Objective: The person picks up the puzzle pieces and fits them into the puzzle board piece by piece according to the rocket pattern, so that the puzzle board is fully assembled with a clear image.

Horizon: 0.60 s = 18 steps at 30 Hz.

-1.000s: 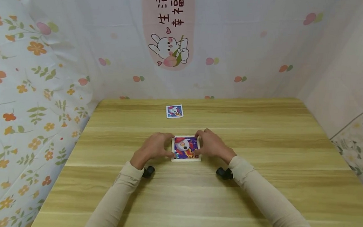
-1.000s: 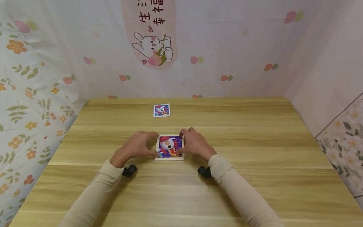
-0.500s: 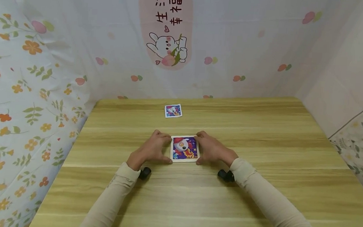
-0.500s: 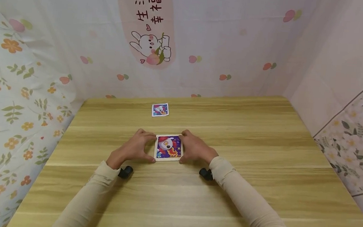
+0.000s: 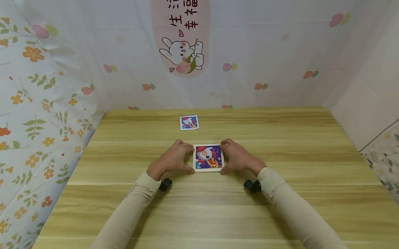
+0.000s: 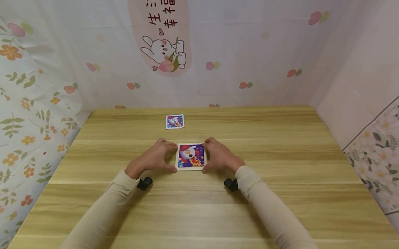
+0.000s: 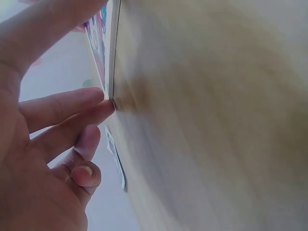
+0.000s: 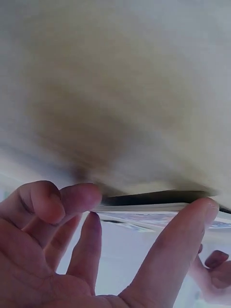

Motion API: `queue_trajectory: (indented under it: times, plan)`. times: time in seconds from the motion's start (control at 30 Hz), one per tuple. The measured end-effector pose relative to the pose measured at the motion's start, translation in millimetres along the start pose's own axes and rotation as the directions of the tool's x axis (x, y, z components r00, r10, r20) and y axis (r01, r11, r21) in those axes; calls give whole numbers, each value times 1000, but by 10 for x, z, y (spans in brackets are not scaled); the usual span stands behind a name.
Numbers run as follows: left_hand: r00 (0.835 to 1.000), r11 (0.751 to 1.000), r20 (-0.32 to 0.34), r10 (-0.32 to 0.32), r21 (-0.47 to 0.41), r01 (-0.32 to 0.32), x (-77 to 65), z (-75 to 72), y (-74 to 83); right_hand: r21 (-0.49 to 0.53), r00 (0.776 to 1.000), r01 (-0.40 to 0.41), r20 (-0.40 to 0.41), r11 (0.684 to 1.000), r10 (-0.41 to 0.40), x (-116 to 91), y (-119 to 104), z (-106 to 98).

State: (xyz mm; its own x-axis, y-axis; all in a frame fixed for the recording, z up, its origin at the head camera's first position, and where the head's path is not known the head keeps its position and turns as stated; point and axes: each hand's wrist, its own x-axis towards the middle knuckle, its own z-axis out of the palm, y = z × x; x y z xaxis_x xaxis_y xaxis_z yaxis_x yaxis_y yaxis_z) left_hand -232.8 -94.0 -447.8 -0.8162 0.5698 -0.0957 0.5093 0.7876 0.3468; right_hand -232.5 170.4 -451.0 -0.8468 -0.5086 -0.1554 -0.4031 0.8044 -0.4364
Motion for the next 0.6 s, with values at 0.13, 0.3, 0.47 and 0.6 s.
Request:
queue_trajectory:
  times: [0.13, 0.3, 0.47, 0.6]
  plan:
    - [1000, 1000, 9, 16, 9, -16, 118, -22, 16, 25, 1000, -12, 2, 1000, 12, 36, 88, -76]
    - [1000, 1000, 14, -3, -2, 3, 243, -45, 30, 46, 1000, -27, 1, 999, 27, 79, 209, -139]
    - [1000, 1000, 14, -13, 17, 13, 333, -46, 45, 37, 999, -38, -9, 999, 38, 112, 303, -161]
    - [1000, 999, 22, -22, 25, 21, 346, -49, 55, 43, 1000, -28, -7, 999, 28, 114, 310, -165]
